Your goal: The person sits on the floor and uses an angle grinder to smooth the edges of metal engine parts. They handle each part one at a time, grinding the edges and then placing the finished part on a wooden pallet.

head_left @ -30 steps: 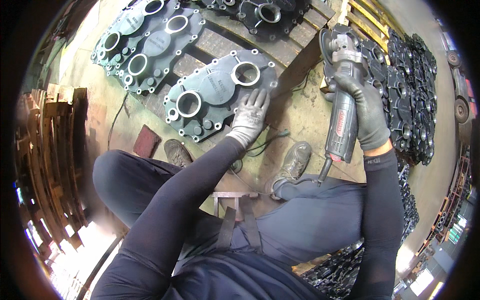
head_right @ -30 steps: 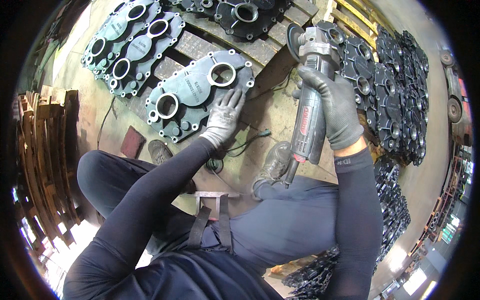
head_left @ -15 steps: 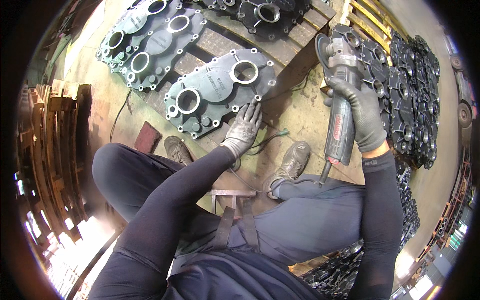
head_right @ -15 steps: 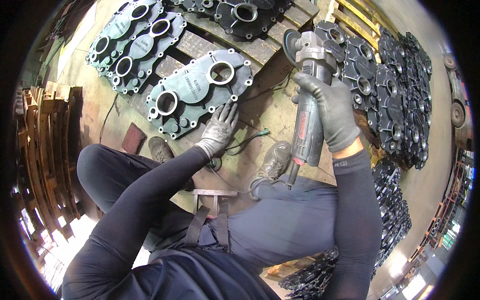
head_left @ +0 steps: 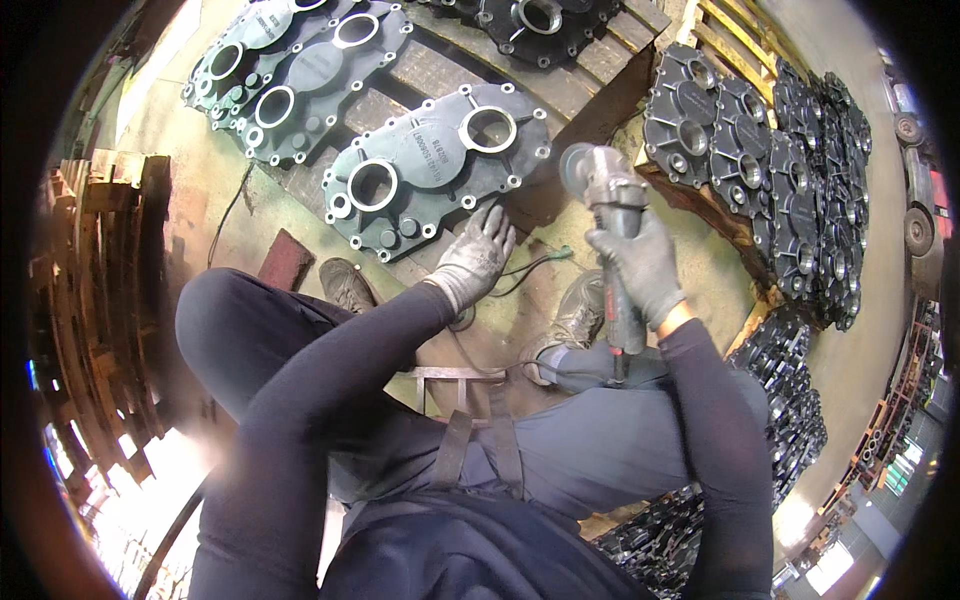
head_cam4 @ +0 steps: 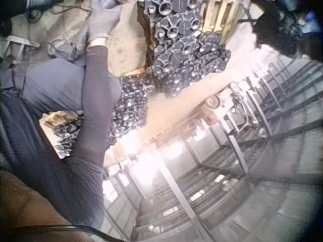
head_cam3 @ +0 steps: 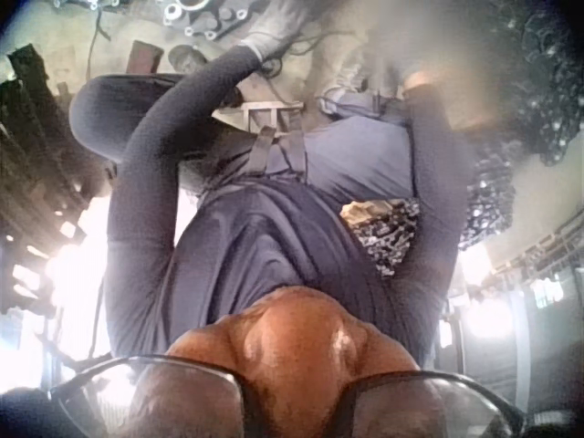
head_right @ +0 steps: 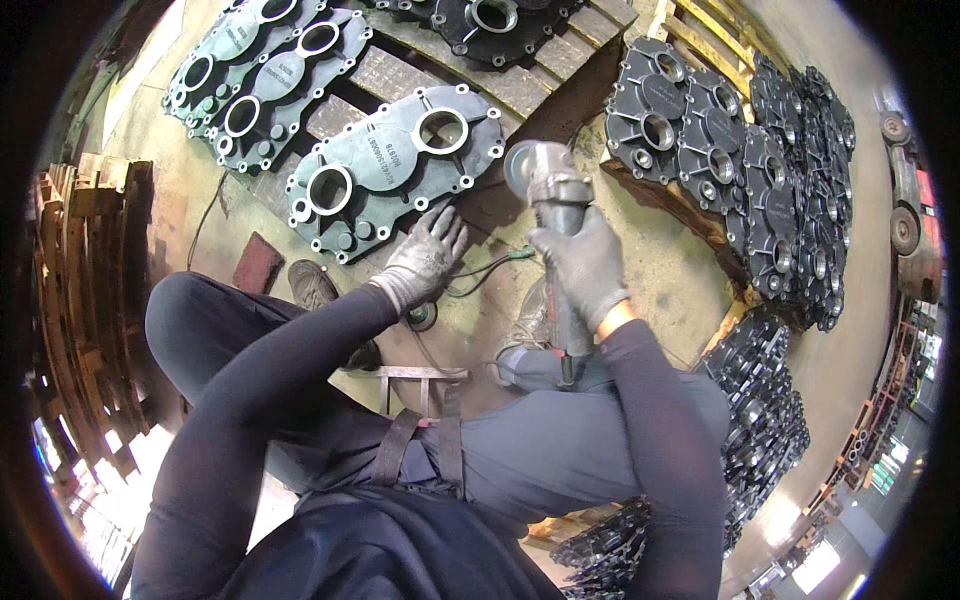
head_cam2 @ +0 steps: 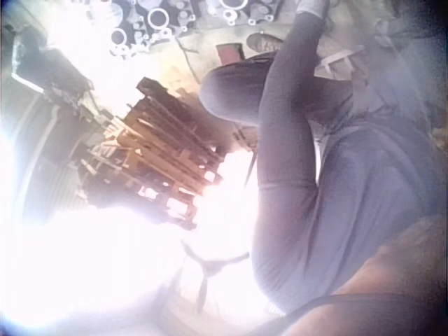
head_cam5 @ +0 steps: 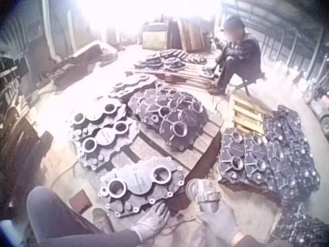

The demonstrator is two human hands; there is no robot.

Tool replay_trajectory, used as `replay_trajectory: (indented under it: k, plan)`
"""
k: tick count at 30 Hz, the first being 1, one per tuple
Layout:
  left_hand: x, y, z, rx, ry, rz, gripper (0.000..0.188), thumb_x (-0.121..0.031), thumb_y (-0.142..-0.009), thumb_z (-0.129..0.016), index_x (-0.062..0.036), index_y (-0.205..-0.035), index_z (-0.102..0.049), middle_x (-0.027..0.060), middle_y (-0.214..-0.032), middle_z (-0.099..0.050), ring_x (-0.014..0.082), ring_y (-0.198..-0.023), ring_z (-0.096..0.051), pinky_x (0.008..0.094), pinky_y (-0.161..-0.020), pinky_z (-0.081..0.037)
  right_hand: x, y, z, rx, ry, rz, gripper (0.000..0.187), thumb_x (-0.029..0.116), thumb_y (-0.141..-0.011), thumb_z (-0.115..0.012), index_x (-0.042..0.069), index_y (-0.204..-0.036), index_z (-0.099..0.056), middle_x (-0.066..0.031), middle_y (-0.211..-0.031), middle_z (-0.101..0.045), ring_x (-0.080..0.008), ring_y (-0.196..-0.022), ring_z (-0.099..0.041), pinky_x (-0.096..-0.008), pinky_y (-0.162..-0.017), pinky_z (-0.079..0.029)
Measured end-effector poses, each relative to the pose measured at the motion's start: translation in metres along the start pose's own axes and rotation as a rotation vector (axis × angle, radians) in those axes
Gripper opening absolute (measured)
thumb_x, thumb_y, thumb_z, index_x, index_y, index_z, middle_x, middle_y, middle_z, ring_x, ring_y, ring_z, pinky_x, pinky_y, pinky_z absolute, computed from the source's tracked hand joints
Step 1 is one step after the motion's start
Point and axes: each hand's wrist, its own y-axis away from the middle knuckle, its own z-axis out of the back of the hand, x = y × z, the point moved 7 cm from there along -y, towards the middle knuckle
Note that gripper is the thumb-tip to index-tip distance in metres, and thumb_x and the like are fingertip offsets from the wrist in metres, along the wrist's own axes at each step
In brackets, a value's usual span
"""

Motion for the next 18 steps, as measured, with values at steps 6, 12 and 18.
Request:
replay_trajectory:
  k: [6,12,18]
  plan:
    - [0.018,0.036,0.139,0.254,0.202,-0.217,0.016,-0.023,-0.088,-0.071,-0.0093,-0.087,-0.079,0.0120,-0.087,-0.080,0.0301,-0.081,-0.078,0.0465,-0.075,-0.057,-0.005,0.023,-0.034,0.013,0.567,-0.103,0.065,0.040,-0.083,-0.086,-0.004,-0.123,-0.062,-0.0283,-0.112,-0.076,-0.0445,-0.104,-0.075,-0.0497,-0.096,-0.057]
    - [-0.003,0.060,0.160,0.126,0.296,-0.212,0.014,-0.019,-0.086,-0.068,-0.0094,-0.083,-0.078,0.0099,-0.077,-0.075,0.0286,-0.077,-0.075,0.0423,-0.072,-0.055,-0.009,0.010,-0.059,0.011,0.677,0.075,0.065,0.038,-0.083,-0.080,-0.003,-0.128,-0.056,-0.0292,-0.115,-0.074,-0.0481,-0.108,-0.072,-0.0539,-0.096,-0.056]
    - [-0.027,0.069,0.150,0.201,0.309,-0.306,0.015,-0.025,-0.085,-0.072,-0.0110,-0.084,-0.078,0.0073,-0.077,-0.073,0.0256,-0.076,-0.071,0.0420,-0.073,-0.047,0.002,-0.006,-0.061,-0.031,0.830,0.155,0.067,0.038,-0.084,-0.078,-0.001,-0.132,-0.054,-0.0291,-0.123,-0.071,-0.0474,-0.111,-0.071,-0.0542,-0.097,-0.055]
